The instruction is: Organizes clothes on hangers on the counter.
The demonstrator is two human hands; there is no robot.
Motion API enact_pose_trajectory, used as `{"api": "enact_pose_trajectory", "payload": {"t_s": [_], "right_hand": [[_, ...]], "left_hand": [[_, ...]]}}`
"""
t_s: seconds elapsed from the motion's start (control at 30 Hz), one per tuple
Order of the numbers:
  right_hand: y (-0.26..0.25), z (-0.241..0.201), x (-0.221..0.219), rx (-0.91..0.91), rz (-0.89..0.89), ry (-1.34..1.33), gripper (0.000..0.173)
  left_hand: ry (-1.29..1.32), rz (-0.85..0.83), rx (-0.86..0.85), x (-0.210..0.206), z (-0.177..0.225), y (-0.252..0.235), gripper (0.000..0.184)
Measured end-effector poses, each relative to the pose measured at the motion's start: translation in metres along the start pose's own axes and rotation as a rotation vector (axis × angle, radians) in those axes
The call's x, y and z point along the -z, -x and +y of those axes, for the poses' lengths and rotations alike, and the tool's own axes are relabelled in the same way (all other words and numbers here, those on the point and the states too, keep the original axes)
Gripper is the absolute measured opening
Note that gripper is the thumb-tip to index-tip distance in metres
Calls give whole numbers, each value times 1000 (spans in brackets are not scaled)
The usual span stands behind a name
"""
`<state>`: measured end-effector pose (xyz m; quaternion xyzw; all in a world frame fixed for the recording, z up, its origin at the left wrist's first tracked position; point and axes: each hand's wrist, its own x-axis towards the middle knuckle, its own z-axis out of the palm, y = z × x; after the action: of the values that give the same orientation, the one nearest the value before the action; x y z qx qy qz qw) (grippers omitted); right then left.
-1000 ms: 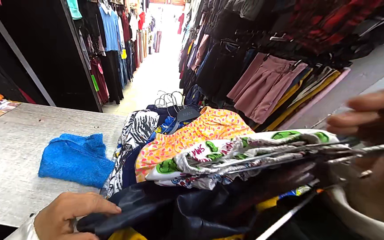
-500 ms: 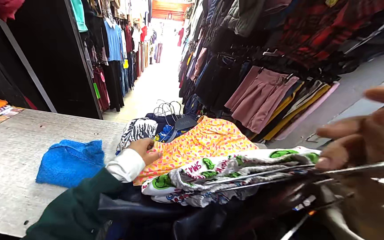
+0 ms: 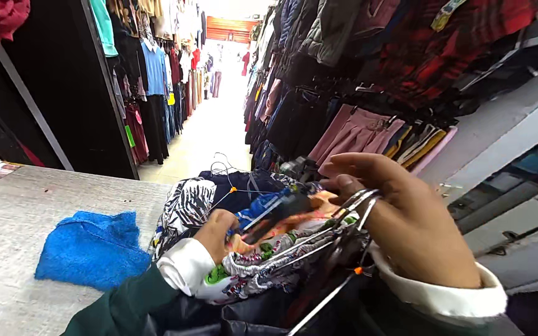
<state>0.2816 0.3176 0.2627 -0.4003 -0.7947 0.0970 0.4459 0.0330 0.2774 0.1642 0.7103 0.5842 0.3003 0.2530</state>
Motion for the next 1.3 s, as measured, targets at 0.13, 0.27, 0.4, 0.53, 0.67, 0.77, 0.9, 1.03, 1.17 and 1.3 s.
{"api": "enact_pose_trajectory", "payload": {"t_s": [0.13, 0.27, 0.4, 0.53, 0.67, 0.77, 0.9, 1.03, 1.17, 1.3], "right_hand": [[5, 11, -8, -106, -100, 81, 44], [-3, 4, -6, -10, -132, 115, 42], [-3, -2, -3, -15, -113, 154, 40], [-2, 5, -3, -66, -152, 142, 45], [13, 18, 20, -18, -272, 178, 47], [26, 32, 39, -3, -354, 220, 47], [24, 30, 33, -9, -293, 220, 47], [22, 30, 29, -25, -275, 207, 49], [26, 34, 37, -34, -330, 204, 51], [26, 37, 35, -55, -331, 181, 51]], "left_hand": [[-104, -148, 272, 15, 72, 17, 34], [-21, 127, -88, -13, -2, 17, 37], [-8, 184, -55, -9, -17, 11, 47], [-55, 316, -276, -25, -21, 21, 39], [-302, 591, -690, -48, -26, 27, 14], [-388, 681, -764, -51, -26, 26, 15], [-321, 588, -665, -44, -17, 31, 15], [-362, 630, -665, -45, -18, 30, 15], [-410, 680, -744, -53, -27, 26, 16], [-359, 651, -723, -54, -30, 27, 14]]}}
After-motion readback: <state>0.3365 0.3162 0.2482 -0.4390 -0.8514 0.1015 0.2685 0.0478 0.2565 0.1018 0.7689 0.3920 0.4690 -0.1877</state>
